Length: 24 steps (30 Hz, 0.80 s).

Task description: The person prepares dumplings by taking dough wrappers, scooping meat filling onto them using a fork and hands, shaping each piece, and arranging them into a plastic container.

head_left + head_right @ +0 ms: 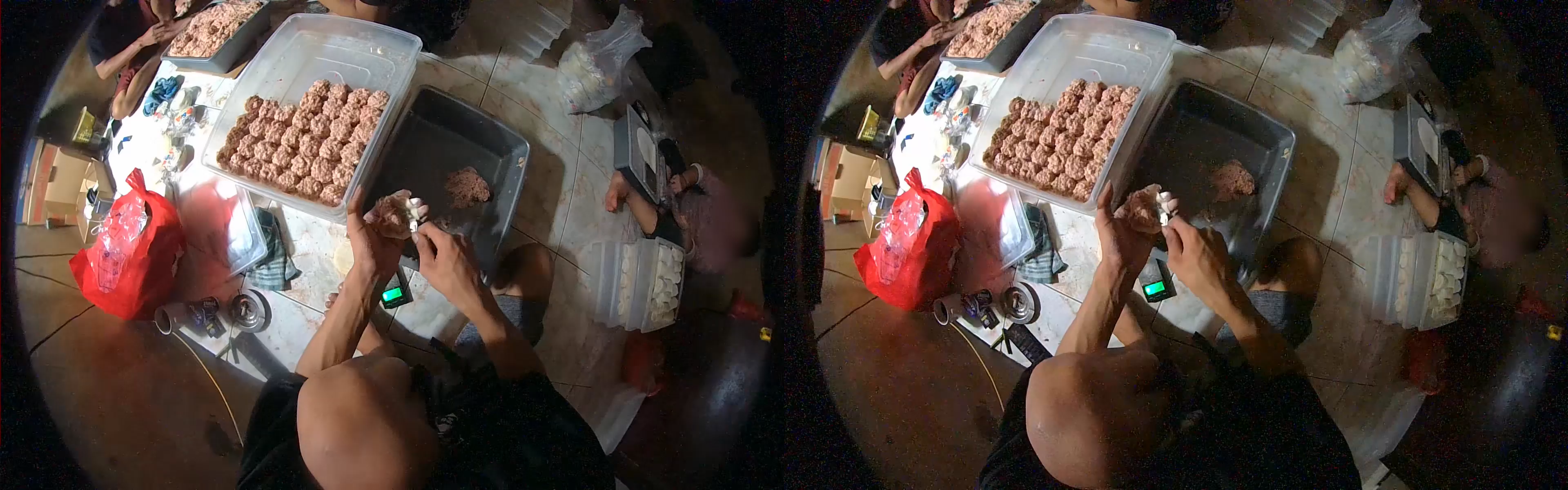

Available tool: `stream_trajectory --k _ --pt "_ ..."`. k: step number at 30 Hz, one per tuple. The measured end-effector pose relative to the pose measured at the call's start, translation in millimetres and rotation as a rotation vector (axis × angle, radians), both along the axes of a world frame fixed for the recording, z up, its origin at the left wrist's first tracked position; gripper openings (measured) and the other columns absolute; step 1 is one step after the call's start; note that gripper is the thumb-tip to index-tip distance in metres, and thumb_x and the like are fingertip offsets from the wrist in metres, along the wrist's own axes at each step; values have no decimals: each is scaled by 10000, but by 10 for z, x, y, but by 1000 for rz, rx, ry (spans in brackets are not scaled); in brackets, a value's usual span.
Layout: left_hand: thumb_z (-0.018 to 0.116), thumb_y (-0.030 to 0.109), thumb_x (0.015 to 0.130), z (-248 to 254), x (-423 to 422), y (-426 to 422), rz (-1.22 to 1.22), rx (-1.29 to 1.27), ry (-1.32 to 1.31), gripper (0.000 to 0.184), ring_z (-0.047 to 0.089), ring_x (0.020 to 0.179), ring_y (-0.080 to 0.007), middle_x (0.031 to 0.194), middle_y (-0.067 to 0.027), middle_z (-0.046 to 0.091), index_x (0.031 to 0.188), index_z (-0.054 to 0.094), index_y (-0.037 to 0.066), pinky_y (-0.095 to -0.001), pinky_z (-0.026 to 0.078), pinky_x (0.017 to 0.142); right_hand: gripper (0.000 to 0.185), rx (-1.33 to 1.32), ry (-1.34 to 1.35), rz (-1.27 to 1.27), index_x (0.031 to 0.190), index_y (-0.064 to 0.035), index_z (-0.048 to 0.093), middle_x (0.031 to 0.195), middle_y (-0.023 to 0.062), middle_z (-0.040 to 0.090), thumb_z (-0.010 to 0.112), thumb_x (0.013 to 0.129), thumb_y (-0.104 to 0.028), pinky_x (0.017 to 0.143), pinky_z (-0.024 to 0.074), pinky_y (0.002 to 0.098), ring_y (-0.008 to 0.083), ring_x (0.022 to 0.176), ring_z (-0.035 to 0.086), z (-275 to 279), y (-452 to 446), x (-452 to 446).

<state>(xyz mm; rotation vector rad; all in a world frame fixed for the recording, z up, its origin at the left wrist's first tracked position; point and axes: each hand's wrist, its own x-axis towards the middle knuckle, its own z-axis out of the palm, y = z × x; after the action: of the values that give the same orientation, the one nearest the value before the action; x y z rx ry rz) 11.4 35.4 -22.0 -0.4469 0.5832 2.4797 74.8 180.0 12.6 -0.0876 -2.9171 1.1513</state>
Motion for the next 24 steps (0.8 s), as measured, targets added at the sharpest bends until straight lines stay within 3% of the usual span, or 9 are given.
stream_trajectory --k 4,7,9,11,12,15,16,21,24 --pt "396 588 1003 -310 84 30 242 -8 -106 725 696 1077 -346 1151 -210 715 1188 650 -65 -428 513 1051 194 273 71 29 972 -49 639 774 211 672 590 1026 -229 640 496 528 444 694 660 183 103 171" --pt "399 593 997 -104 111 20 209 -95 -170 725 699 1041 -342 1089 -185 725 1175 652 -63 -422 521 1027 166 141 -85 -31 939 -39 675 758 203 678 636 991 -192 636 501 505 434 695 667 540 197 180" --pt "419 592 984 -190 151 38 125 -84 -106 708 709 1015 -339 1024 -164 733 1155 660 -51 -402 532 953 164 -8 -88 13 950 -25 707 763 209 681 651 975 -178 635 517 474 431 729 683 546 113 166" --pt "430 590 978 -243 193 52 93 -27 -37 695 715 1001 -328 1006 -157 735 1139 665 -44 -384 537 910 155 229 -89 77 961 -21 728 790 215 695 663 957 -163 636 530 460 423 753 697 250 192 174" --pt "439 593 970 -316 172 -63 134 -117 -61 678 718 994 -310 990 -158 732 1106 668 -31 -366 549 841 150 212 -96 19 961 -29 742 815 210 705 668 948 -158 659 537 468 423 767 698 344 256 171" --pt "501 441 1010 -250 220 -224 373 -264 -49 473 719 993 -293 1033 -160 714 1144 644 11 -396 589 865 143 350 30 -87 915 -52 776 898 182 741 674 933 -151 749 540 501 390 816 717 489 661 -12" --pt "533 363 1017 -206 245 -310 291 -315 -66 389 717 994 -290 1069 -161 707 1180 616 20 -421 591 917 127 467 -8 9 854 -44 740 858 208 717 689 906 -148 752 536 500 429 793 694 496 786 -157" --pt "560 372 995 -398 314 -406 114 -342 -76 421 722 1023 -287 1142 -170 718 1227 592 22 -436 588 909 89 974 -223 318 778 3 740 820 234 721 699 835 -52 687 577 476 388 805 738 -286 1166 -761" --pt "527 421 994 -417 342 -442 107 -274 -71 460 710 1054 -275 1193 -146 712 1249 610 47 -427 567 923 104 983 -228 266 769 11 746 840 247 731 685 813 -61 696 594 471 396 786 744 -627 1153 -857"
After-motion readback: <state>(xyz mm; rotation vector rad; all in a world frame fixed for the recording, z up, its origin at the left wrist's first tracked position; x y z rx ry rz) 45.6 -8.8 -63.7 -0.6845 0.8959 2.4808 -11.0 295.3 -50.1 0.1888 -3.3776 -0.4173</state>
